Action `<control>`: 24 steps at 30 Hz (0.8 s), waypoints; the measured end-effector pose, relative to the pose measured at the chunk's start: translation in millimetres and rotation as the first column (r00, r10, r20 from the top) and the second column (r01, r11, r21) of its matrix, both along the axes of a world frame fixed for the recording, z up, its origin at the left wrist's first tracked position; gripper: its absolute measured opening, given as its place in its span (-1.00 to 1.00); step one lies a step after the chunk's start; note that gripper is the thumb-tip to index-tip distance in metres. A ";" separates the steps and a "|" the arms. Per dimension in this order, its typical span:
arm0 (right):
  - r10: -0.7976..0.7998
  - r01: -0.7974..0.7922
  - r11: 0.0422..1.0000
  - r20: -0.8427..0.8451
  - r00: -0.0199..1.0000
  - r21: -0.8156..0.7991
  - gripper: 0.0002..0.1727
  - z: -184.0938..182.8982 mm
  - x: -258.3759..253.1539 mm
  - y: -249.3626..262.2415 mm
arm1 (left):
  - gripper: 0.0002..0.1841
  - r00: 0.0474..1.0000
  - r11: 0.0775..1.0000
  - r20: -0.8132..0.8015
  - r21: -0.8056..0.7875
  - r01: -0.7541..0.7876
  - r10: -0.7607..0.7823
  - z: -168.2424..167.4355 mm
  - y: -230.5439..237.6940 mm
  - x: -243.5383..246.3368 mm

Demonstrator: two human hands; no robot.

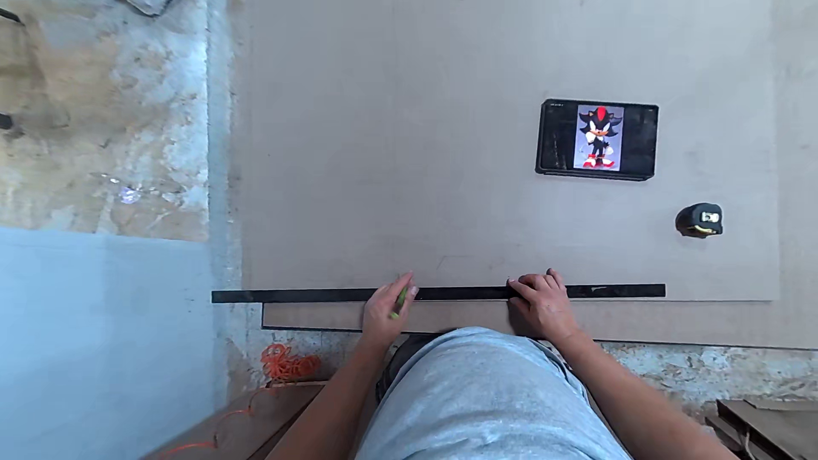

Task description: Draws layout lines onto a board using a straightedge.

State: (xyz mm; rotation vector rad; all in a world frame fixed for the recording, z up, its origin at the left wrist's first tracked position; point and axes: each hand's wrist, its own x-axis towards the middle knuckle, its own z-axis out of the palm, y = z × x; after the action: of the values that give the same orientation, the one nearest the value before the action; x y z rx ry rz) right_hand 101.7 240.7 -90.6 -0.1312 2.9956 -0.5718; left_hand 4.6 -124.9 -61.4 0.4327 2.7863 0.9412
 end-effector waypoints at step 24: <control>-0.162 0.161 0.986 0.037 0.986 0.032 -0.63 8.4 -10.6 -11.0 | -0.93 0.808 0.986 0.586 0.163 -0.041 -0.064 1.2 35.8 -86.6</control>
State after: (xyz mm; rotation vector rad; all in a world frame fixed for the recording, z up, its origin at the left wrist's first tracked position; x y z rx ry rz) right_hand 91.1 229.7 -82.1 0.1251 2.9925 -0.5378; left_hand -81.9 -89.1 -60.2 0.1349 2.1426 1.0875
